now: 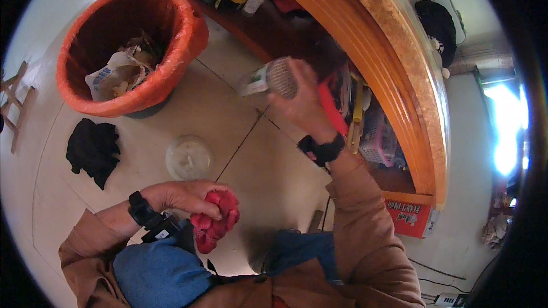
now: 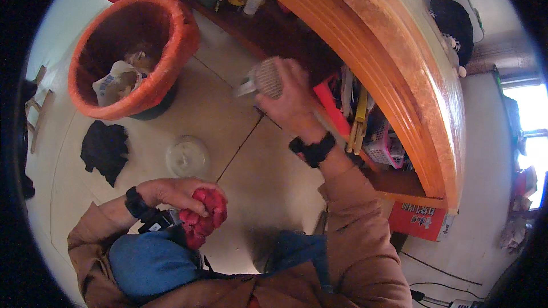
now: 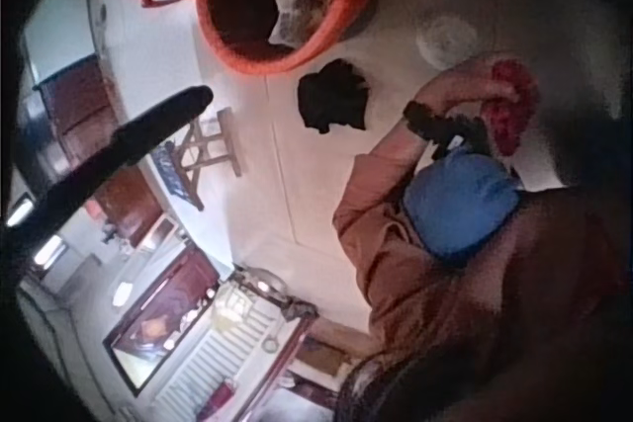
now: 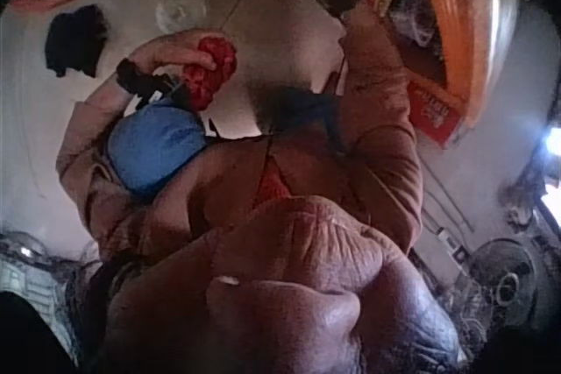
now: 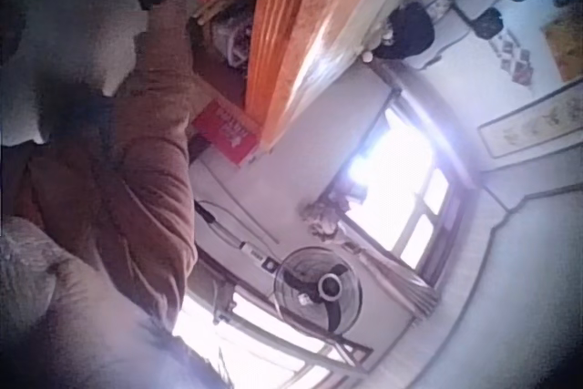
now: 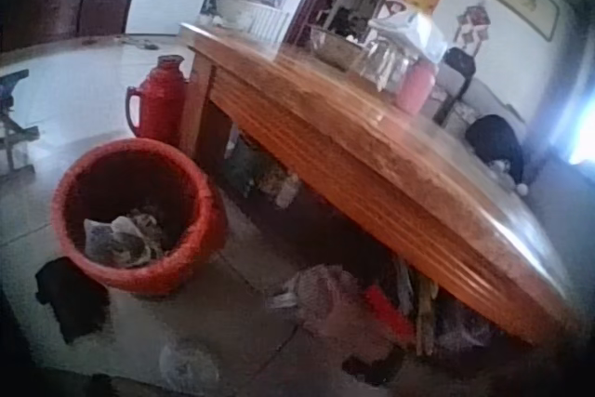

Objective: The person sits on the floor and cleans under a wooden table using a red cloth. They wipe the table's underside and legs, move items like a plastic container and a small box, and place a white container on the table. The person also handles a paper document and a green can before continuing to wipe the area.

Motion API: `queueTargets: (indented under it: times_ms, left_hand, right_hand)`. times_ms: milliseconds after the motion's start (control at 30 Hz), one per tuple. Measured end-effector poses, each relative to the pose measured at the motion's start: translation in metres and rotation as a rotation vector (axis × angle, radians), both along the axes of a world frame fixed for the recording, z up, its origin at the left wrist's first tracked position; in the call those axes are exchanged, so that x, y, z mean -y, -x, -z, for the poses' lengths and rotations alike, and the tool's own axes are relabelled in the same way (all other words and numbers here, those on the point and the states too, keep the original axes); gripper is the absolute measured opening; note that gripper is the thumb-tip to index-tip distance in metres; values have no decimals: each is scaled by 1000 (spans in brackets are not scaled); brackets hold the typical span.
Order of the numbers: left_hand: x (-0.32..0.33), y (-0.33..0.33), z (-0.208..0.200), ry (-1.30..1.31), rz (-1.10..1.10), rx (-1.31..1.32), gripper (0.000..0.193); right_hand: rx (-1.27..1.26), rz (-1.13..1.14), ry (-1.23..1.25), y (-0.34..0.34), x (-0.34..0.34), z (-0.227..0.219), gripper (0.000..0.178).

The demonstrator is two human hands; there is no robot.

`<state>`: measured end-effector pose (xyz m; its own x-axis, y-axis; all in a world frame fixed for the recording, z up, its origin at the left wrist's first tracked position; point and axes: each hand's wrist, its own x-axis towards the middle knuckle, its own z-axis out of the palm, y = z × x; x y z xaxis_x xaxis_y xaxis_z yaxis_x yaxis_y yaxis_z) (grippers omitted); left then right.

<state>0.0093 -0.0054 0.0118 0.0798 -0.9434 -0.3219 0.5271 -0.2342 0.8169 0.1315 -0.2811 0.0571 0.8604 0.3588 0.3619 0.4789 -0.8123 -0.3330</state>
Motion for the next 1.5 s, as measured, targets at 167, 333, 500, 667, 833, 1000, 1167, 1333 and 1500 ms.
queueTargets:
  times_ms: [167, 333, 500, 667, 833, 1000, 1167, 1333, 1500]
  left_hand:
    - [-1, -5, -20, 62, -116, -39, 53]
    - [-6, -15, -49, 99, -230, -27, 55]
    - [-12, -22, -66, 145, -458, 29, 55]
    - [-17, -34, -76, 140, -618, -7, 52]
    - [-16, -41, -89, 153, -750, 19, 49]
    - [-16, -47, -88, 129, -861, 71, 45]
    - [-5, -55, -77, 113, -990, -20, 44]
    - [14, -57, -76, 95, -1003, 27, 56]
    - [-6, -59, -74, 106, -842, -47, 73]
  right_hand:
    - [113, 229, 168, -32, 50, -26, 77]
    - [116, 327, 143, -62, 78, -20, 66]
    - [215, 492, 396, -84, 80, -15, 58]
    - [31, 428, 432, -82, 78, -16, 66]
    - [95, 420, 317, -72, 75, -16, 66]
    - [175, 278, 271, -43, 47, -28, 69]
    - [-743, -222, -650, 26, -20, -33, 86]
    - [-859, -243, -673, 54, -64, -40, 76]
    - [-1057, 122, -958, 39, -57, -34, 57]
